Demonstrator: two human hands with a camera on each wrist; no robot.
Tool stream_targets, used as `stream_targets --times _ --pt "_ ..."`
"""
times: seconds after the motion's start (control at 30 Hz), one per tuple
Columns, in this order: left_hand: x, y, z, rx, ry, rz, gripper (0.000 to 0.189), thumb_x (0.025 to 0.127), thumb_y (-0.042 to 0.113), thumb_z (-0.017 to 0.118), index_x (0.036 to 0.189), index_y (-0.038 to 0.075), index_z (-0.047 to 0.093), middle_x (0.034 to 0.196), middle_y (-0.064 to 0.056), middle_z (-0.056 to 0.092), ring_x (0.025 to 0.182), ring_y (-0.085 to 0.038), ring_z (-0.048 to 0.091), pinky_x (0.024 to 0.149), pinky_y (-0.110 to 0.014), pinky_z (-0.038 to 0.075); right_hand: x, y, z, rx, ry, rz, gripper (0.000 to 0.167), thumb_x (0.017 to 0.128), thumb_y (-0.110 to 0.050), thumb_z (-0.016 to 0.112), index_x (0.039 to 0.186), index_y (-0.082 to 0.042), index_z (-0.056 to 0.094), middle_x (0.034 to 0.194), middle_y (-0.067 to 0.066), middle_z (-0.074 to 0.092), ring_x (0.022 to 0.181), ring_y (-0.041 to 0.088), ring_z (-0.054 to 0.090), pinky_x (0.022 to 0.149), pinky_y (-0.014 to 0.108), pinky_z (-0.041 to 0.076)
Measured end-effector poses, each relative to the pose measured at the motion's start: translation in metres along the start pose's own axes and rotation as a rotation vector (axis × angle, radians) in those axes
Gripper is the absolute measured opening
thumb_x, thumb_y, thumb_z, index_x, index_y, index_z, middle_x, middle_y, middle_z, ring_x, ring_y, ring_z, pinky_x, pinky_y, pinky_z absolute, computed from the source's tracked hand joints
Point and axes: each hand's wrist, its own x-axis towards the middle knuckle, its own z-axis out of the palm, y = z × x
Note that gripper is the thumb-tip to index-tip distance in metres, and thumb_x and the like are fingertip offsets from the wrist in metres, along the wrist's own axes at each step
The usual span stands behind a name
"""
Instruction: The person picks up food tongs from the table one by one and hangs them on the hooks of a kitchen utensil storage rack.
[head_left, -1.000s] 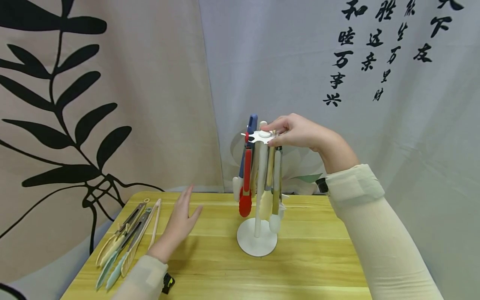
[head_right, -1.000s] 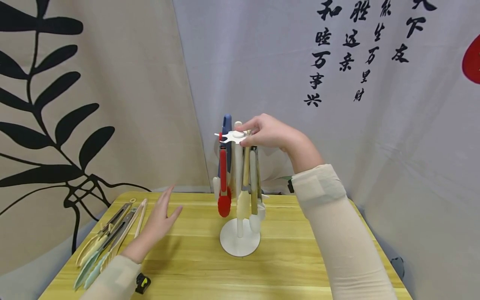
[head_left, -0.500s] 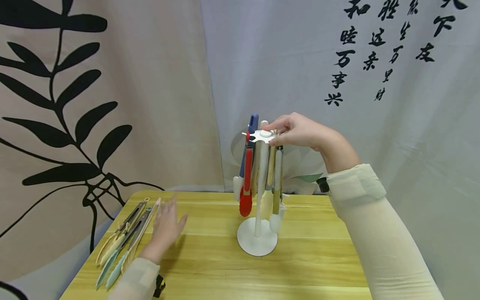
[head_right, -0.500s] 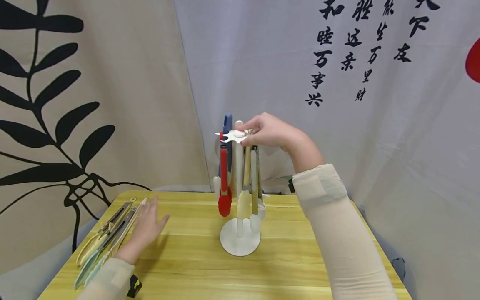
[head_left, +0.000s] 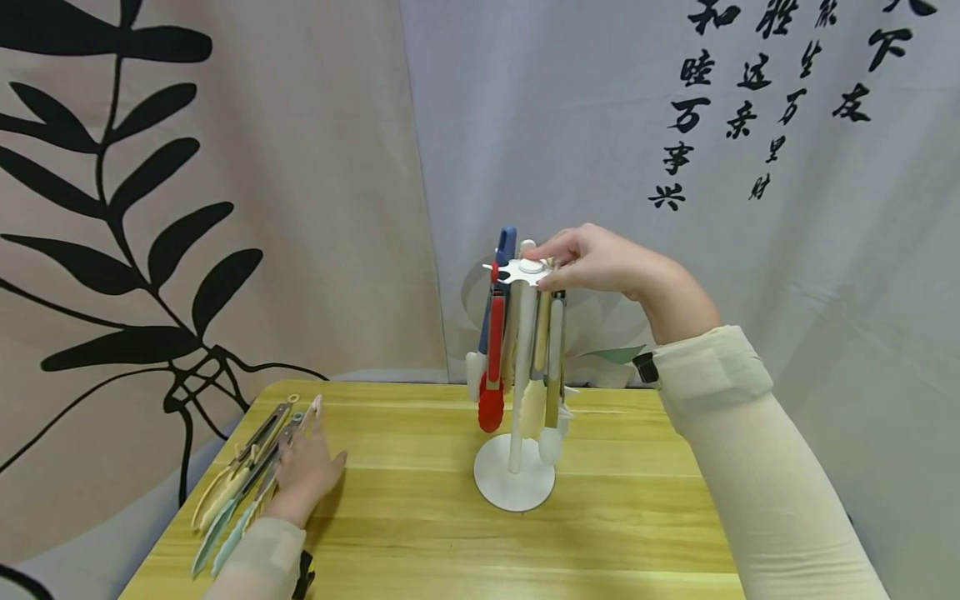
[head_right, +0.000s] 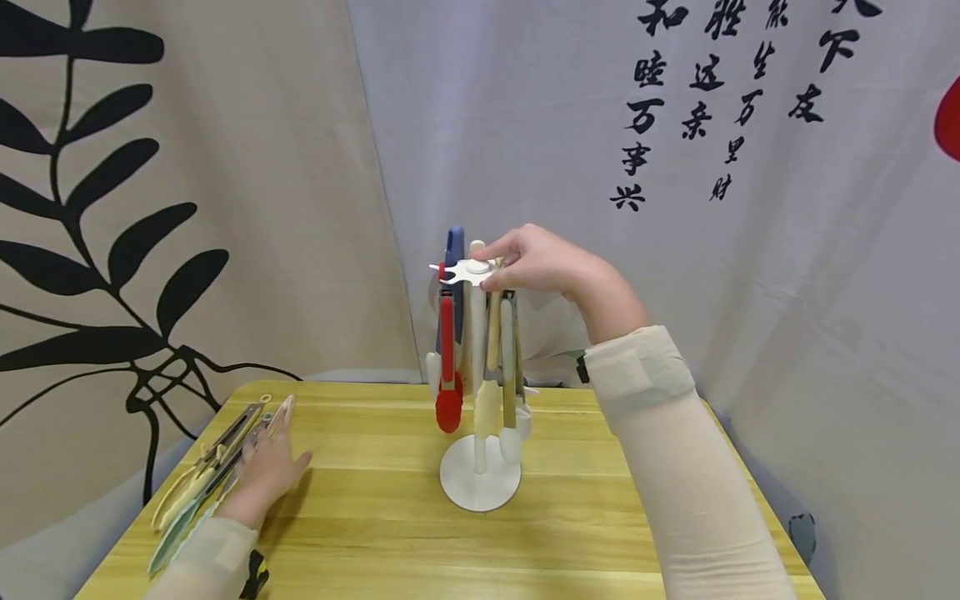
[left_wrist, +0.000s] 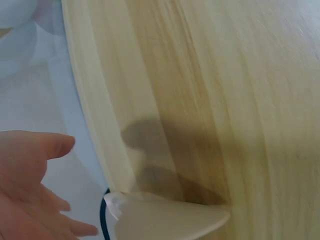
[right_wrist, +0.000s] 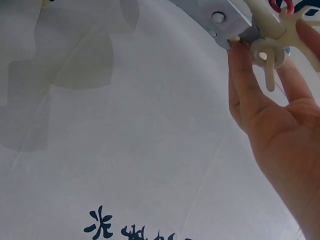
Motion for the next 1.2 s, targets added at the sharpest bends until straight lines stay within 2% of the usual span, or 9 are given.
stream_targets --times 0.17,0.3,0.57,0.67,0.83,0.97,1.03,1.2 --pt "-0.003 -0.009 -0.001 0.013 -0.094 -0.066 0.085 0.094 0.033 0.053 0.146 -0.011 0.003 0.142 -0.045 0.006 0.125 -0.067 0.009 0.094 -0.077 0.021 0.001 0.001 -0.002 -0.008 -0.020 -0.011 0.044 0.087 -0.019 0.068 0.130 -0.018 0.059 0.133 0.003 0.051 0.103 0.024 0.045 0.088 0.039 0.042" --pt "-0.004 -0.013 -0.001 0.008 -0.118 -0.101 0.084 0.093 0.032 0.052 0.144 -0.015 0.004 0.136 -0.048 0.014 0.119 -0.066 0.017 0.090 -0.074 0.027 0.000 0.001 -0.003 -0.007 -0.044 -0.018 0.045 0.088 -0.021 0.067 0.131 -0.017 0.058 0.137 0.005 0.048 0.108 0.025 0.044 0.093 0.042 0.041" --pt "0.001 -0.019 -0.003 0.064 -0.094 -0.131 0.078 0.092 0.030 0.053 0.141 -0.017 0.014 0.125 -0.047 0.025 0.115 -0.063 0.025 0.084 -0.067 0.038 0.001 0.002 -0.004 -0.004 -0.059 -0.028 0.045 0.088 -0.021 0.067 0.132 -0.017 0.058 0.137 0.004 0.048 0.109 0.024 0.044 0.094 0.041 0.041" --pt "0.004 -0.024 -0.005 0.097 -0.085 -0.118 0.069 0.091 0.022 0.051 0.137 -0.021 0.020 0.120 -0.048 0.027 0.113 -0.063 0.028 0.080 -0.065 0.042 0.002 0.003 -0.005 -0.005 -0.065 -0.031 0.046 0.088 -0.020 0.067 0.132 -0.017 0.057 0.138 0.003 0.048 0.110 0.024 0.044 0.095 0.042 0.041" --pt "0.007 -0.031 -0.008 0.095 -0.090 -0.106 0.052 0.090 0.010 0.049 0.126 -0.025 0.034 0.115 -0.047 0.028 0.108 -0.062 0.031 0.075 -0.061 0.042 0.002 0.002 -0.006 -0.024 -0.080 -0.033 0.047 0.089 -0.022 0.066 0.134 -0.017 0.055 0.140 0.005 0.046 0.113 0.025 0.043 0.099 0.046 0.039" --pt "0.009 -0.032 -0.008 0.065 -0.067 -0.121 0.033 0.087 0.007 0.054 0.106 -0.020 0.048 0.107 -0.042 0.032 0.102 -0.059 0.034 0.065 -0.054 0.043 0.001 -0.001 -0.005 -0.041 -0.077 -0.032 0.048 0.089 -0.023 0.065 0.135 -0.017 0.054 0.138 0.006 0.047 0.112 0.026 0.042 0.098 0.047 0.039" --pt "0.010 -0.033 -0.007 0.061 -0.052 -0.126 0.027 0.085 0.007 0.056 0.099 -0.016 0.051 0.104 -0.041 0.033 0.101 -0.059 0.035 0.062 -0.052 0.043 0.000 -0.001 -0.004 -0.041 -0.072 -0.034 0.048 0.089 -0.022 0.065 0.135 -0.017 0.054 0.137 0.007 0.047 0.111 0.026 0.042 0.096 0.046 0.039" --pt "0.011 -0.032 -0.005 0.065 -0.050 -0.126 0.028 0.084 0.010 0.059 0.097 -0.014 0.052 0.103 -0.040 0.034 0.099 -0.059 0.036 0.057 -0.050 0.044 0.000 -0.002 -0.002 -0.034 -0.051 -0.034 0.046 0.089 -0.020 0.066 0.133 -0.014 0.056 0.133 0.010 0.050 0.108 0.027 0.043 0.093 0.045 0.040"
